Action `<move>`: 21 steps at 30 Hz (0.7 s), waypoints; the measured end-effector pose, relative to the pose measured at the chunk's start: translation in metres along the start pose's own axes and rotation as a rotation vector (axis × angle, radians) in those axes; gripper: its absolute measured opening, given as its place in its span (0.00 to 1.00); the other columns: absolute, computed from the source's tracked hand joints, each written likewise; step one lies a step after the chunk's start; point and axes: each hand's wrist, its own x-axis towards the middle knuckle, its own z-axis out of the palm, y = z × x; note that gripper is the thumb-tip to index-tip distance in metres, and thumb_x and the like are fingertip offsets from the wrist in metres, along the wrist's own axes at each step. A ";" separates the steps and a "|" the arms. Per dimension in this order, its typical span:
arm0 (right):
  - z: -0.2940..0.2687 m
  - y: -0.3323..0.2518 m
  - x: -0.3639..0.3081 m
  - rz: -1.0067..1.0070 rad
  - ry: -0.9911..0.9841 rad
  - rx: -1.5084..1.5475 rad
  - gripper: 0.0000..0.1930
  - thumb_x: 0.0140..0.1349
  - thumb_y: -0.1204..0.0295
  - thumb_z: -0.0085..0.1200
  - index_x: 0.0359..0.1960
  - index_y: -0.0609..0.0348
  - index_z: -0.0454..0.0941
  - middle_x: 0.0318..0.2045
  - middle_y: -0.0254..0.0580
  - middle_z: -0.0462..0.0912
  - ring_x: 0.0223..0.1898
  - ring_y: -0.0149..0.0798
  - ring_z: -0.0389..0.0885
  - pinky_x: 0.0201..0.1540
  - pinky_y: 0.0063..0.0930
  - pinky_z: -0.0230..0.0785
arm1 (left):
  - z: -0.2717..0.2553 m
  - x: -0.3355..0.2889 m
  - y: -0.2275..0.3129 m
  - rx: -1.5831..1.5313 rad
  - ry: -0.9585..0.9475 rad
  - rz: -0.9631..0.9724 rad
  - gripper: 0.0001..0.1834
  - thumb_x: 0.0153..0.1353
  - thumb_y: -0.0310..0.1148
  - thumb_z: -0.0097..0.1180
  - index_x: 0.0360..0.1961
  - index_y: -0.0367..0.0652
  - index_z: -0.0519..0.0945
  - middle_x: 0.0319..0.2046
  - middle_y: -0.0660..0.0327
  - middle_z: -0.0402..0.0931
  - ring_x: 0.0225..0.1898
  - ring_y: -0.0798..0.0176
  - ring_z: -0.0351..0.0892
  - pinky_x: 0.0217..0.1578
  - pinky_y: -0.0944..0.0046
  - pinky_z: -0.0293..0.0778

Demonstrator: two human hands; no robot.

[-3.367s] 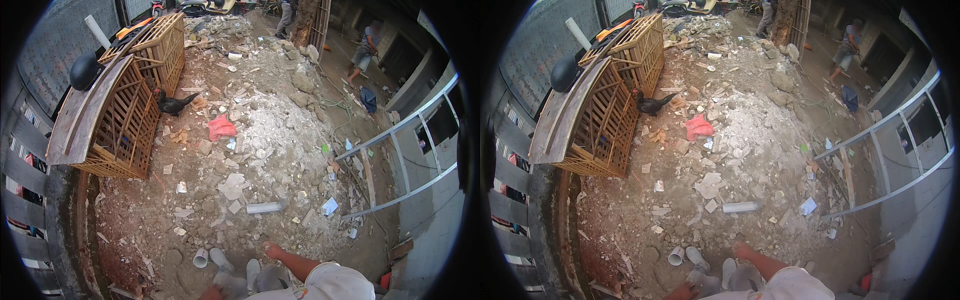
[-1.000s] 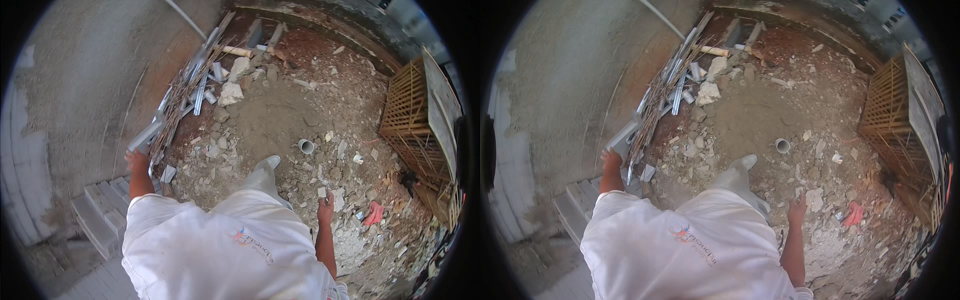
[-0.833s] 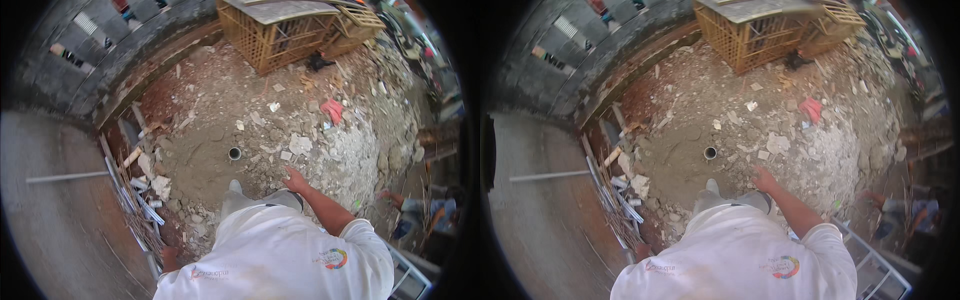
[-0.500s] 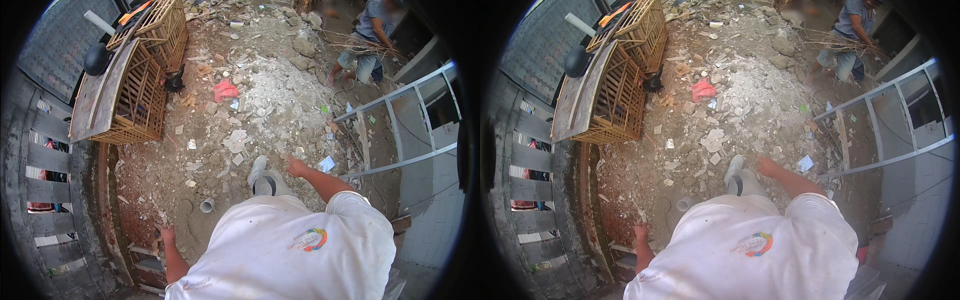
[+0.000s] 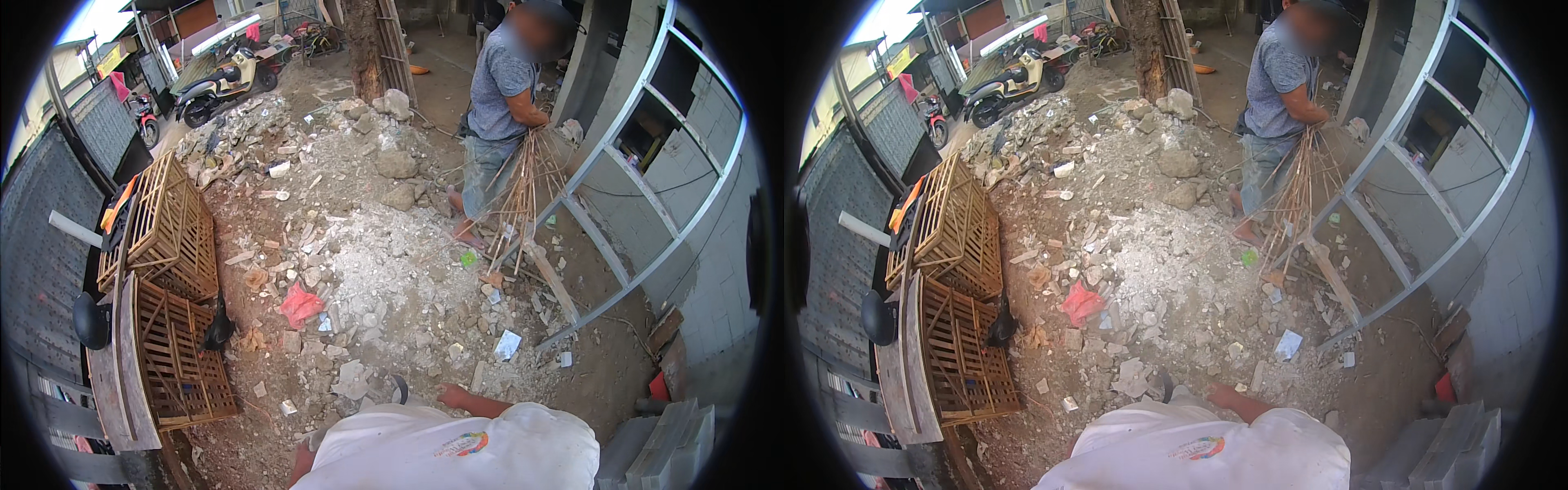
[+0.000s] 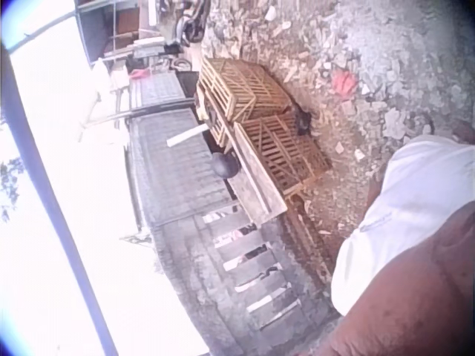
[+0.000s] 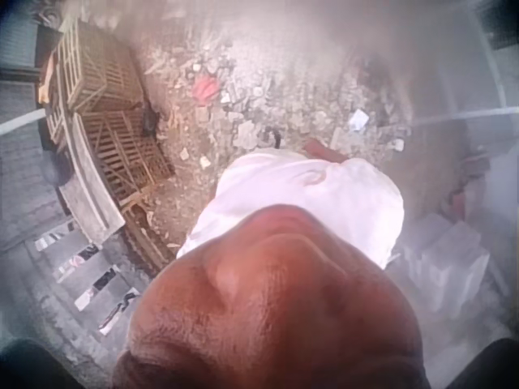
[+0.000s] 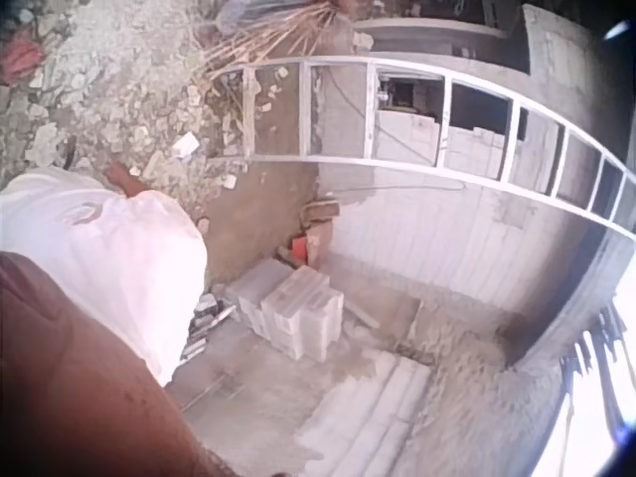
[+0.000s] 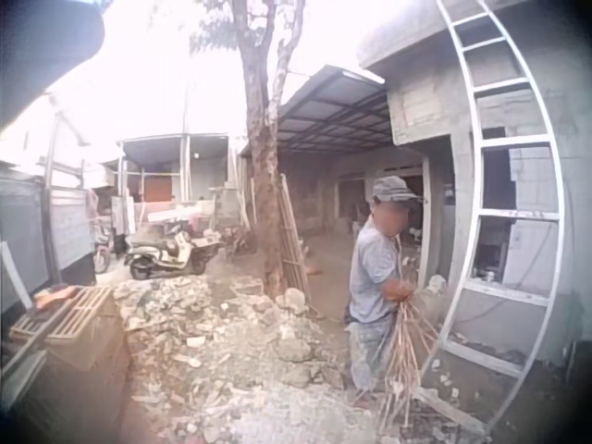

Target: The person walks through a cluttered construction area, picks up a white PVC pipe and a wooden stick, then gathers metal bars and a bundle of thin sticks. They carry these items across the site and place them in a designated area.

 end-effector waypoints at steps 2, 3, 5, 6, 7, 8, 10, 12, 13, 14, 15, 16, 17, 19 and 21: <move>-0.006 -0.041 0.019 0.037 0.063 0.159 0.25 0.55 0.58 0.56 0.54 0.50 0.74 0.39 0.53 0.82 0.41 0.47 0.81 0.47 0.37 0.72 | -0.027 0.028 0.010 0.079 -0.062 -0.008 0.29 0.60 0.51 0.54 0.54 0.39 0.76 0.47 0.41 0.77 0.52 0.44 0.77 0.51 0.54 0.72; -0.008 -0.051 0.027 0.020 0.089 0.187 0.25 0.55 0.58 0.56 0.54 0.50 0.74 0.37 0.53 0.82 0.40 0.47 0.82 0.46 0.37 0.72 | -0.040 0.045 0.013 0.114 -0.093 -0.008 0.29 0.60 0.51 0.54 0.54 0.39 0.76 0.47 0.41 0.77 0.52 0.44 0.77 0.51 0.54 0.72; 0.002 -0.063 0.033 0.079 0.068 0.245 0.24 0.54 0.59 0.56 0.54 0.50 0.75 0.37 0.52 0.83 0.40 0.47 0.82 0.46 0.38 0.72 | -0.069 0.084 0.019 0.176 -0.143 -0.011 0.29 0.60 0.52 0.53 0.54 0.39 0.76 0.47 0.41 0.78 0.52 0.44 0.77 0.51 0.54 0.72; 0.005 -0.068 0.036 0.143 0.025 0.270 0.24 0.54 0.59 0.56 0.54 0.50 0.75 0.38 0.53 0.82 0.41 0.47 0.82 0.47 0.38 0.72 | -0.088 0.105 0.021 0.196 -0.155 -0.014 0.30 0.60 0.52 0.53 0.53 0.39 0.76 0.47 0.41 0.78 0.52 0.44 0.77 0.51 0.53 0.72; 0.012 -0.063 0.035 0.213 0.012 0.287 0.24 0.54 0.59 0.56 0.54 0.50 0.75 0.38 0.53 0.82 0.41 0.47 0.81 0.47 0.38 0.72 | -0.101 0.132 0.027 0.225 -0.182 -0.009 0.30 0.60 0.52 0.53 0.53 0.39 0.76 0.47 0.41 0.78 0.52 0.44 0.76 0.51 0.53 0.72; 0.018 -0.062 0.039 0.261 0.012 0.298 0.24 0.54 0.59 0.56 0.54 0.50 0.75 0.38 0.53 0.82 0.41 0.47 0.81 0.48 0.38 0.72 | -0.120 0.156 0.032 0.247 -0.194 -0.005 0.30 0.60 0.53 0.53 0.53 0.39 0.76 0.47 0.41 0.78 0.52 0.44 0.76 0.51 0.53 0.72; 0.025 -0.073 0.053 0.337 0.014 0.315 0.24 0.55 0.58 0.56 0.54 0.51 0.75 0.39 0.53 0.82 0.41 0.47 0.81 0.48 0.38 0.72 | -0.171 0.201 0.040 0.273 -0.188 -0.003 0.30 0.60 0.53 0.53 0.53 0.39 0.77 0.47 0.41 0.78 0.52 0.44 0.76 0.52 0.53 0.72; 0.036 -0.084 0.066 0.429 0.066 0.349 0.24 0.55 0.58 0.56 0.54 0.51 0.75 0.39 0.53 0.82 0.42 0.47 0.81 0.48 0.38 0.72 | -0.214 0.252 0.055 0.314 -0.203 0.027 0.30 0.60 0.54 0.52 0.53 0.39 0.77 0.46 0.41 0.78 0.52 0.44 0.76 0.52 0.53 0.72; 0.041 -0.102 0.077 0.462 0.077 0.375 0.24 0.55 0.58 0.56 0.54 0.51 0.75 0.39 0.53 0.82 0.42 0.47 0.81 0.48 0.38 0.72 | -0.243 0.273 0.053 0.330 -0.201 0.025 0.31 0.59 0.54 0.52 0.53 0.39 0.77 0.46 0.41 0.78 0.52 0.44 0.76 0.52 0.53 0.71; 0.046 -0.118 0.087 0.495 0.113 0.395 0.24 0.55 0.58 0.56 0.54 0.51 0.75 0.39 0.53 0.82 0.42 0.47 0.81 0.49 0.38 0.71 | -0.270 0.298 0.060 0.356 -0.205 0.046 0.31 0.59 0.54 0.52 0.53 0.39 0.77 0.46 0.41 0.78 0.52 0.44 0.76 0.52 0.52 0.71; 0.051 -0.136 0.096 0.530 0.149 0.432 0.24 0.55 0.58 0.56 0.54 0.52 0.75 0.40 0.53 0.82 0.42 0.47 0.81 0.49 0.38 0.71 | -0.297 0.320 0.066 0.387 -0.211 0.063 0.31 0.59 0.54 0.52 0.53 0.39 0.77 0.46 0.41 0.78 0.52 0.44 0.76 0.52 0.52 0.71; 0.054 -0.157 0.105 0.556 0.183 0.472 0.24 0.55 0.58 0.55 0.54 0.52 0.75 0.40 0.53 0.82 0.43 0.47 0.81 0.49 0.38 0.71 | -0.323 0.342 0.075 0.418 -0.233 0.082 0.31 0.59 0.55 0.52 0.53 0.39 0.77 0.46 0.41 0.78 0.52 0.44 0.76 0.52 0.52 0.71; 0.060 -0.179 0.110 0.582 0.202 0.498 0.24 0.55 0.58 0.55 0.54 0.52 0.75 0.40 0.53 0.82 0.43 0.47 0.81 0.49 0.38 0.71 | -0.348 0.359 0.074 0.450 -0.256 0.084 0.31 0.59 0.55 0.52 0.53 0.39 0.77 0.46 0.41 0.78 0.53 0.44 0.76 0.52 0.52 0.71; 0.069 -0.223 0.134 0.604 0.244 0.563 0.24 0.56 0.58 0.55 0.54 0.52 0.75 0.40 0.53 0.82 0.43 0.47 0.81 0.49 0.38 0.71 | -0.400 0.402 0.079 0.561 -0.293 0.117 0.32 0.59 0.56 0.51 0.53 0.39 0.77 0.46 0.41 0.78 0.53 0.44 0.76 0.52 0.52 0.71; 0.075 -0.259 0.151 0.622 0.270 0.609 0.24 0.56 0.57 0.55 0.54 0.53 0.75 0.41 0.53 0.82 0.44 0.47 0.81 0.50 0.37 0.71 | -0.444 0.443 0.087 0.693 -0.342 0.181 0.32 0.59 0.56 0.51 0.52 0.39 0.77 0.46 0.41 0.78 0.53 0.44 0.76 0.52 0.52 0.71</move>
